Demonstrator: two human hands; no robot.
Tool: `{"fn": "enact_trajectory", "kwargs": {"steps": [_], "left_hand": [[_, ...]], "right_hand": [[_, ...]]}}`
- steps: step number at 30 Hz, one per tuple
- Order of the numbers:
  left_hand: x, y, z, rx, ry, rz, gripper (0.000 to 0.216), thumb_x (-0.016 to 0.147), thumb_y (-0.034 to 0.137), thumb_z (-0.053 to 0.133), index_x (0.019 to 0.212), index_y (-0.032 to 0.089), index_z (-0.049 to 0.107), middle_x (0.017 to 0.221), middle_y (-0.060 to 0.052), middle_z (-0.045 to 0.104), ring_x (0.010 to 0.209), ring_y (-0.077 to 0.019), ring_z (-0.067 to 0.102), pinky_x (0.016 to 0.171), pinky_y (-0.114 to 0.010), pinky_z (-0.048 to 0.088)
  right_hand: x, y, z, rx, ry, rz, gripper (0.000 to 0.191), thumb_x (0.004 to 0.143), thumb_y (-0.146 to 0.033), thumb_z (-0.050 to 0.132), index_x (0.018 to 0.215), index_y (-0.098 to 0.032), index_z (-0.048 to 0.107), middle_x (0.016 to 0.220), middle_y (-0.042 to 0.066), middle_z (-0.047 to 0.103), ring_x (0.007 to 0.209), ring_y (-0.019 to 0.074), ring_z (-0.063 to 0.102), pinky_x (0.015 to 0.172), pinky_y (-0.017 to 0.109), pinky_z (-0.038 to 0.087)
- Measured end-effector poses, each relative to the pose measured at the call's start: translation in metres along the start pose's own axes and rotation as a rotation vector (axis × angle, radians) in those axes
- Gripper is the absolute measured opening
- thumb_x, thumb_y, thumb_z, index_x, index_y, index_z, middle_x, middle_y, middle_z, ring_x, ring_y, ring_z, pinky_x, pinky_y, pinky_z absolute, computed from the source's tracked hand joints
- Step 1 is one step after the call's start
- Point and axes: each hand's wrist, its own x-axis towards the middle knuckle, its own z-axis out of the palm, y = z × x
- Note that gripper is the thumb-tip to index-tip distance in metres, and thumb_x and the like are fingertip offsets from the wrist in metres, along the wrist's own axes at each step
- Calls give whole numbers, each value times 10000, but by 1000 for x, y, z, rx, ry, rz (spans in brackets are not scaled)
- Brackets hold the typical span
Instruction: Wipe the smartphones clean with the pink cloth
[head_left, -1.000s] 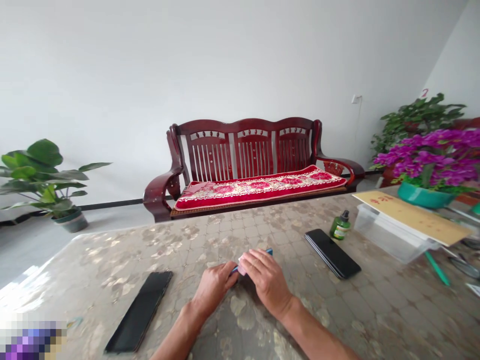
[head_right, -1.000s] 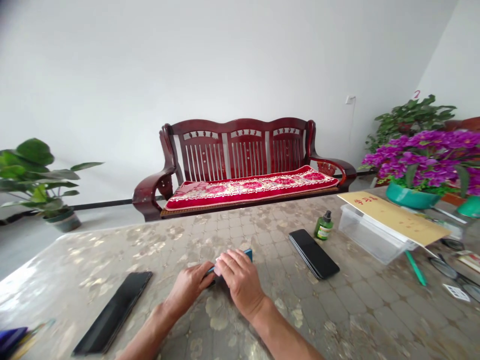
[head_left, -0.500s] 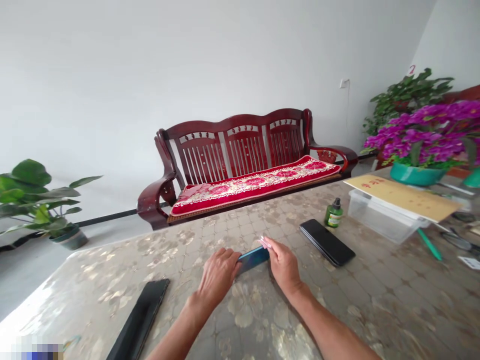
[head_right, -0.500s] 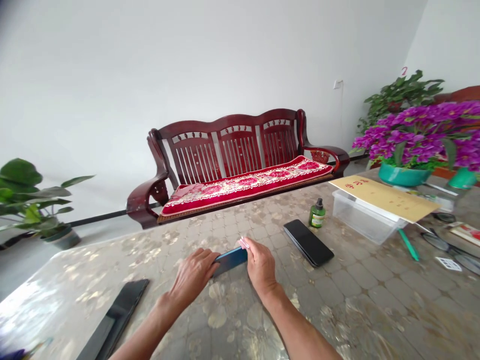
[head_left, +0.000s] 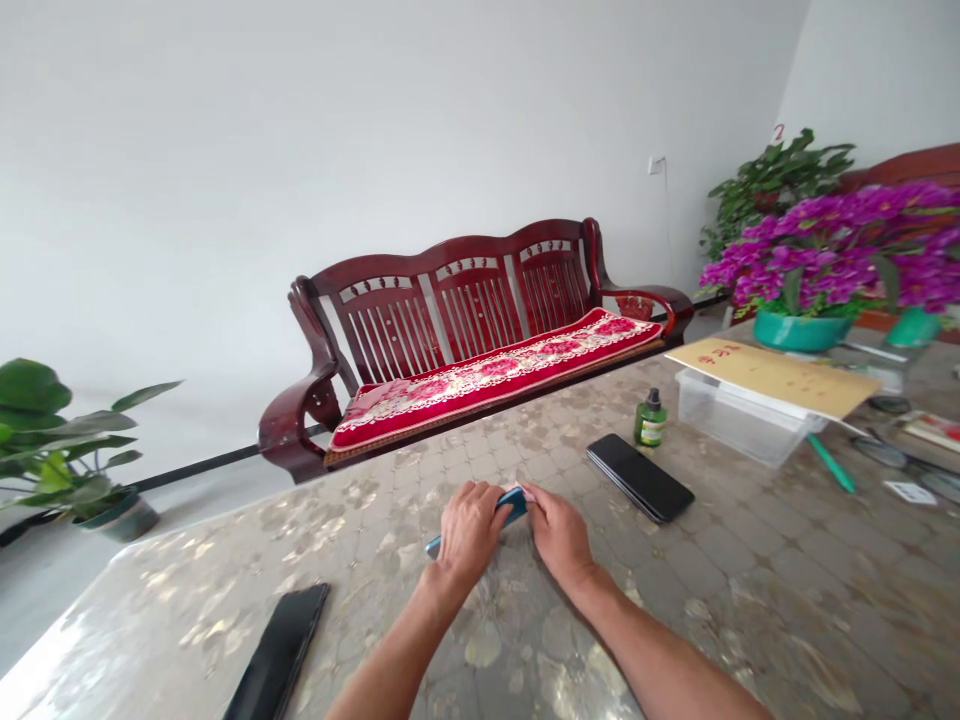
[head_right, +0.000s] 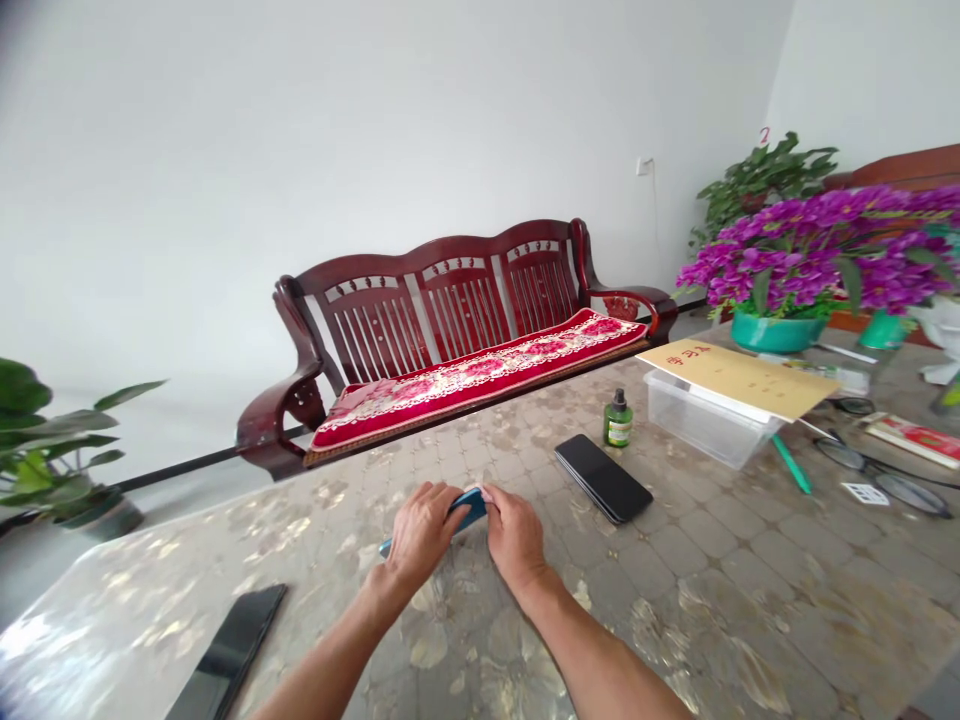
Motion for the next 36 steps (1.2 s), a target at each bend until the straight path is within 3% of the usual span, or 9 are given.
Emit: {"fn": "enact_trajectory", "kwargs": {"steps": [6, 10, 14, 19, 22, 25, 30, 36], "left_hand": [[-7, 5, -17, -126, 248, -7, 67, 953, 261, 578, 967, 220, 629, 833, -9, 644, 800, -211, 564, 706, -299, 390], [-11, 4, -20, -178, 323, -16, 85, 954, 283, 565, 977, 232, 629, 840, -10, 651, 797, -216, 562, 702, -297, 398], [-14, 1, -12, -271, 396, -52, 119, 967, 278, 513, 968, 222, 618, 846, -19, 651, 803, -210, 583, 702, -287, 414], [-15, -2, -4, -369, 483, -131, 151, 958, 303, 497, 911, 219, 613, 799, -18, 628, 764, -201, 600, 668, -273, 426], [-17, 1, -4, -433, 478, -168, 149, 948, 316, 498, 890, 224, 599, 765, -4, 606, 702, -188, 586, 632, -263, 427], [-19, 4, -7, -494, 438, -154, 118, 942, 298, 490, 928, 226, 583, 771, 7, 593, 660, -172, 565, 620, -256, 432], [-23, 6, -17, -476, 350, -71, 111, 937, 249, 485, 1015, 238, 563, 852, 7, 614, 704, -161, 599, 636, -243, 438], [-33, 4, -45, -135, 292, -38, 137, 983, 326, 483, 983, 248, 595, 830, 1, 637, 772, -199, 605, 651, -278, 404]], "right_hand": [[16, -27, -21, 103, 222, -291, 375, 962, -160, 408, 1255, -259, 620, 1141, 63, 710, 1071, 188, 652, 945, 371, 511], [21, -33, -33, 70, 236, -399, 382, 969, -154, 414, 1262, -289, 618, 1173, 46, 700, 1138, 190, 623, 974, 383, 498], [18, -21, -29, 133, 224, -273, 347, 976, -194, 413, 1213, -273, 654, 1127, 55, 719, 1052, 191, 665, 934, 364, 526], [16, -25, -15, 429, 179, 1, 302, 968, -326, 482, 1184, -225, 667, 1129, 76, 719, 1032, 218, 680, 917, 359, 546], [17, -37, -15, 559, 181, 81, 310, 951, -379, 518, 1164, -216, 674, 1143, 72, 714, 1058, 231, 670, 923, 369, 543], [17, -43, -19, 550, 195, 67, 310, 949, -386, 524, 1161, -219, 677, 1151, 70, 711, 1056, 232, 671, 929, 369, 538], [15, -44, -25, 390, 227, -83, 304, 974, -313, 480, 1203, -238, 664, 1137, 69, 715, 1026, 213, 683, 905, 333, 552], [10, -64, -27, 283, 164, -325, 362, 984, -192, 450, 1309, -274, 588, 1138, 66, 711, 1011, 185, 678, 887, 322, 555]]}}
